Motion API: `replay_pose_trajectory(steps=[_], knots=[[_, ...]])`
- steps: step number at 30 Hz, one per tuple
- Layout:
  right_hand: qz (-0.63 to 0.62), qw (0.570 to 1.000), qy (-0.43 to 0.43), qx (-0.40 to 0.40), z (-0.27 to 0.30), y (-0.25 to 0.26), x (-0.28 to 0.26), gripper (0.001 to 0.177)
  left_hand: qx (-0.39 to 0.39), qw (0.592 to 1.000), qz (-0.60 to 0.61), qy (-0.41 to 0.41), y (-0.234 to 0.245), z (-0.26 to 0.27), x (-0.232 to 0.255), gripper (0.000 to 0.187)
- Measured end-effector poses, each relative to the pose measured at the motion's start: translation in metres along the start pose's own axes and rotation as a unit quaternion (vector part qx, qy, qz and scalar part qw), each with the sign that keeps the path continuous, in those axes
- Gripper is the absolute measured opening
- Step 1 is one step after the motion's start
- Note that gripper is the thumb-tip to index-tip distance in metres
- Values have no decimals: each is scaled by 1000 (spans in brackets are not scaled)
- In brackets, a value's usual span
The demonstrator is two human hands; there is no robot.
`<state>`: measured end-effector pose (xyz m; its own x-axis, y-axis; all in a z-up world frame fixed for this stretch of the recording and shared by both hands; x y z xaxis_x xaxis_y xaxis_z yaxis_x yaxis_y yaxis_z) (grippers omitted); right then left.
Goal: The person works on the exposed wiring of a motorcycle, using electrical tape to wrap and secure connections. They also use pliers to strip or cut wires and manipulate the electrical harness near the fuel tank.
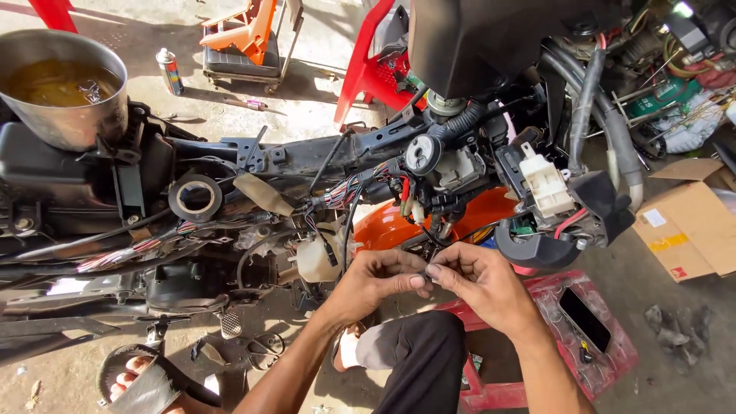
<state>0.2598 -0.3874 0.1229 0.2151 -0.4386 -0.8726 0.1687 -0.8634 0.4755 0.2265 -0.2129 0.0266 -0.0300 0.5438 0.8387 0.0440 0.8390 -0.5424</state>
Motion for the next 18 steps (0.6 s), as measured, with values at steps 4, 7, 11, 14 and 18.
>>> replay_pose_trajectory(steps=[4, 7, 11, 14, 18], knots=[[-26, 999, -24, -35, -10, 9, 25, 19, -16, 1000, 8, -1, 4, 0, -12, 15], [-61, 992, -42, -107, -7, 29, 20, 16, -28, 1000, 4, 6, 4, 4, -16, 13], [-78, 992, -20, -99, -5, 48, 34, 52, 23, 998, 53, 15, 9, 2, -18, 14], [132, 983, 70, 110, -7, 5, 37, 55, 109, 981, 162, 0, 1, -13, -3, 27], [377, 819, 357, 243, -24, -43, 47, 49, 144, 978, 104, -113, -7, -39, 23, 35]])
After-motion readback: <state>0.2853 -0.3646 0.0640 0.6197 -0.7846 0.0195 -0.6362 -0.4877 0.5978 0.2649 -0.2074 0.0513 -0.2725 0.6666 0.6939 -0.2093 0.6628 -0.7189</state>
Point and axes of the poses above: each hand's wrist, its own z-axis away from the middle knuckle, its own y-axis out of the back of the hand, x = y × z, the point moved 1 cm from there along -z, towards the middle knuckle, and after that the axes turned 15 degrees about x, right-handed, at the moved point
